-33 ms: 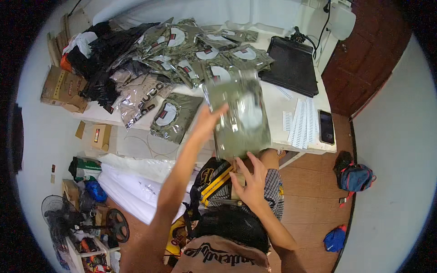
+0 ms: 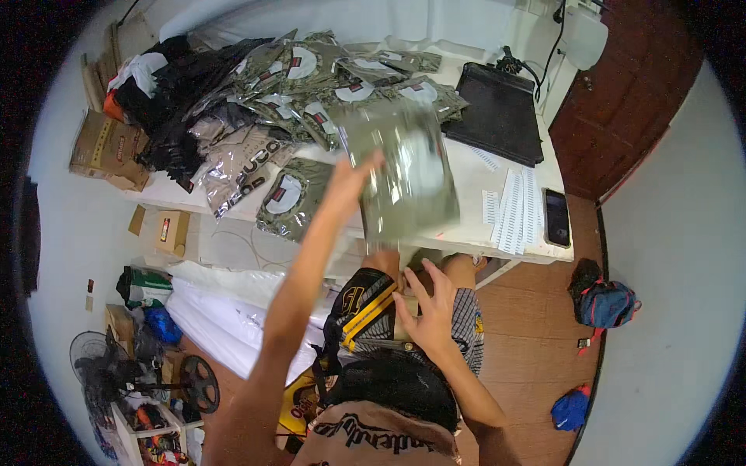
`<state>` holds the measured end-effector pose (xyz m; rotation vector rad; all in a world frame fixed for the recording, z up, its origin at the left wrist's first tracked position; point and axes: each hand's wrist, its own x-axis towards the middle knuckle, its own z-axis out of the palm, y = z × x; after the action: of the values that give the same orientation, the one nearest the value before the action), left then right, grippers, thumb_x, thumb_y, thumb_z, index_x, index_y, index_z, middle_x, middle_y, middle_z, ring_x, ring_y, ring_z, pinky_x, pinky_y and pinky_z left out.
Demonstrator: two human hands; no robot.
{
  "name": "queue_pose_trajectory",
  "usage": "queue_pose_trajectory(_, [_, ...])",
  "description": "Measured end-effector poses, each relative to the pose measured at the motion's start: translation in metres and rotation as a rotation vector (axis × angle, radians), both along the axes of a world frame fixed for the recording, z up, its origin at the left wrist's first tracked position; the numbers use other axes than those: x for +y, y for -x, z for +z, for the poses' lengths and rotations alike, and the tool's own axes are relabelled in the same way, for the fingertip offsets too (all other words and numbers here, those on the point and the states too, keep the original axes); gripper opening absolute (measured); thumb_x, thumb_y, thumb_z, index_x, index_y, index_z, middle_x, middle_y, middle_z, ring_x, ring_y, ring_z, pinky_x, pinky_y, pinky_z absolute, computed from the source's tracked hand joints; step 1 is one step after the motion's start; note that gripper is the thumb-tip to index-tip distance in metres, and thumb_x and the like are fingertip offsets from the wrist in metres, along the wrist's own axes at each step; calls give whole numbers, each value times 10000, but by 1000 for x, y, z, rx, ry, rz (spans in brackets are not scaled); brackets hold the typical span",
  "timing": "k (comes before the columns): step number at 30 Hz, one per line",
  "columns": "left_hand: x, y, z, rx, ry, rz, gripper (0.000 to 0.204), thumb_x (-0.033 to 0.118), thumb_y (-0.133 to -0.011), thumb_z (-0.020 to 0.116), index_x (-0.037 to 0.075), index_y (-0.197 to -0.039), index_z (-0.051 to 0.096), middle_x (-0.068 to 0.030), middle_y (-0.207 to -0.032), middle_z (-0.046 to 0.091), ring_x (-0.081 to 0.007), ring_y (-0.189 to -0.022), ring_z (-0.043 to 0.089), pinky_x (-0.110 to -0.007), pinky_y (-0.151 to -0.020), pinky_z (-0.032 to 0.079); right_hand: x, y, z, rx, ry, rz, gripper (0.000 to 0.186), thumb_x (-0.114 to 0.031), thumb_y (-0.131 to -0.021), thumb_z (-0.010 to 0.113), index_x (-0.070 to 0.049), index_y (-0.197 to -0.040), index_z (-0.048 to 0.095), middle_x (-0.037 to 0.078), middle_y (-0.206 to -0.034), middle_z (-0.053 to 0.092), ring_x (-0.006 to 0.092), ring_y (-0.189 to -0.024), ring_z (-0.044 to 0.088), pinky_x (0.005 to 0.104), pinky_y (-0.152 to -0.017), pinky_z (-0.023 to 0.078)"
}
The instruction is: Cutting labels with scissors and sticking them onto packaged shirts.
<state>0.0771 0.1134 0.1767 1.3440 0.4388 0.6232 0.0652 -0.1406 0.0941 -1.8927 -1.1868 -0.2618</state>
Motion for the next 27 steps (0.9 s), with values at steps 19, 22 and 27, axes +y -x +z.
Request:
queue_pose_trajectory(19, [122, 92, -134, 925, -1375, 257, 281, 209, -884, 571, -2, -1068, 600, -241, -1029, 623, -405, -982, 604, -470, -802, 522, -71, -17, -20, 372, 41, -185, 235, -139, -786, 725, -5, -973, 679, 163, -977, 666, 346, -914, 624, 401, -840, 469])
queue_pose_trajectory(22, [113, 93, -121, 890, -1434, 331, 133, 88, -879, 534, 21, -822, 633, -196, -812, 656, -365, -724, 650, -432, -682, 539, -76, -22, -25, 406, 13, -256, 222, -133, -785, 726, 0, -958, 681, 169, -949, 667, 357, -865, 632, 407, -798, 486])
queue_pose_trajectory(27, [63, 80, -61, 391, -1167, 615, 149, 68, -913, 527, 4, -918, 661, -206, -745, 645, -352, -649, 628, -404, -612, 508, -75, -21, -30, 387, -49, -264, 221, -124, -782, 728, 10, -950, 679, 179, -900, 659, 365, -832, 636, 389, -754, 500])
